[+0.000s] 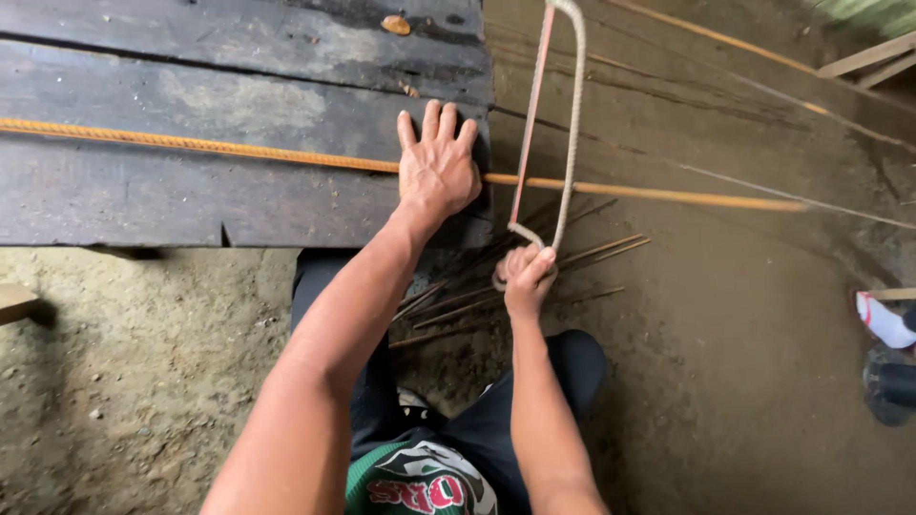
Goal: Sawing a thin wooden rod and aligning it with others on a workbench
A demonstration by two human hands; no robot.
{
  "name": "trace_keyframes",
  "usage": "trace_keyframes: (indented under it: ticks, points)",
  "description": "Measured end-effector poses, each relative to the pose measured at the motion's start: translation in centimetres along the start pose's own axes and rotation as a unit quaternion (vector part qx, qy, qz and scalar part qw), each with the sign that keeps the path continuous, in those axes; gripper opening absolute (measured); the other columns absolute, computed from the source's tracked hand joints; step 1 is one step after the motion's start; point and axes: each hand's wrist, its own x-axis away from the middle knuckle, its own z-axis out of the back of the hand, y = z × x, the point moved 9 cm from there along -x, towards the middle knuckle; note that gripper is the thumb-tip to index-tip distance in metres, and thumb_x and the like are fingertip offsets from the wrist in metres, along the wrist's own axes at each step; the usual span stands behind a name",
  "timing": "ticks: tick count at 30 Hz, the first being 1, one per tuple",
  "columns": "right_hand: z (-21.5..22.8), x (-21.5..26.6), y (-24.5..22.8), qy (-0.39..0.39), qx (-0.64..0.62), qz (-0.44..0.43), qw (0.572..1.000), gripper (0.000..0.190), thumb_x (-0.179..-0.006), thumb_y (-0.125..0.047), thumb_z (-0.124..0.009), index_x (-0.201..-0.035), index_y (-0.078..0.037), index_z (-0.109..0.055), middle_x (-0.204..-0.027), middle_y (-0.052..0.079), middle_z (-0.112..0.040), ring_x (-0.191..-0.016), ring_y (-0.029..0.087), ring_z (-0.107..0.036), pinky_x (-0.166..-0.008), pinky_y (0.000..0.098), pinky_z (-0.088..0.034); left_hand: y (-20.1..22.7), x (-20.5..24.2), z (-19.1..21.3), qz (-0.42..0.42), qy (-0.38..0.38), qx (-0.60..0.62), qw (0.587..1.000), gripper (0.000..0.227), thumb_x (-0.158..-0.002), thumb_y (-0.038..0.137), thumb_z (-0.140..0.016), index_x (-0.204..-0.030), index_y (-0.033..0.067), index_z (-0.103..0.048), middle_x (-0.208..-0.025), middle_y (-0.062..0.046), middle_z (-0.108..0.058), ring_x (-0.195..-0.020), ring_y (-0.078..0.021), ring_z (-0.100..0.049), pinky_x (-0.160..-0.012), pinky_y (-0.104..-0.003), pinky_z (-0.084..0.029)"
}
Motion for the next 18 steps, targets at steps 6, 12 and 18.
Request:
trace_keyframes:
  ticks: [6, 12, 18]
  points:
    - [5.5, 9.6, 0.7, 0.006, -0.126, -0.165, 0.978, 0.058, -0.110, -0.045, -0.031, -0.059, -0.017, -0.033, -0.049, 0.001, -0.029, -0.037, 0.016, -0.026, -0.033, 0.0319, -0.023, 0.0, -0.2, 0.2, -0.040, 0.098, -0.041, 0.994, 0.050, -0.081, 0.030, -0.055, -0.128, 0.0141, -0.062, -0.149, -0.019, -0.051, -0.143, -0.0373, -0.038, -0.110, -0.070, -0.023]
    - [7.5, 16.8, -9.9, 0.043, 0.073, -0.181, 0.980, 0.056, -0.109, -0.037, -0.031, -0.059, -0.013, -0.023, -0.048, 0.006, -0.022, -0.038, 0.019, -0.026, -0.037, 0.0343, -0.025, 0.1, -0.2, 0.0, -0.040, 0.088, -0.039, 0.995, 0.050, -0.079, 0.030, -0.057, -0.126, 0.0129, -0.061, -0.148, -0.019, -0.050, -0.142, -0.0401, -0.038, -0.110, -0.071, -0.022]
    - [7.5, 5.5, 8.9, -0.025, -0.387, -0.268, 0.882, 0.029, -0.092, -0.043, -0.047, -0.074, -0.022, -0.039, -0.053, -0.001, -0.040, -0.039, 0.018, -0.040, -0.034, 0.0360, -0.033, -0.1, -0.2, -0.3, -0.038, 0.085, -0.034, 0.995, 0.046, -0.083, 0.029, -0.053, -0.127, 0.0142, -0.061, -0.150, -0.019, -0.050, -0.143, -0.0391, -0.039, -0.110, -0.071, -0.023]
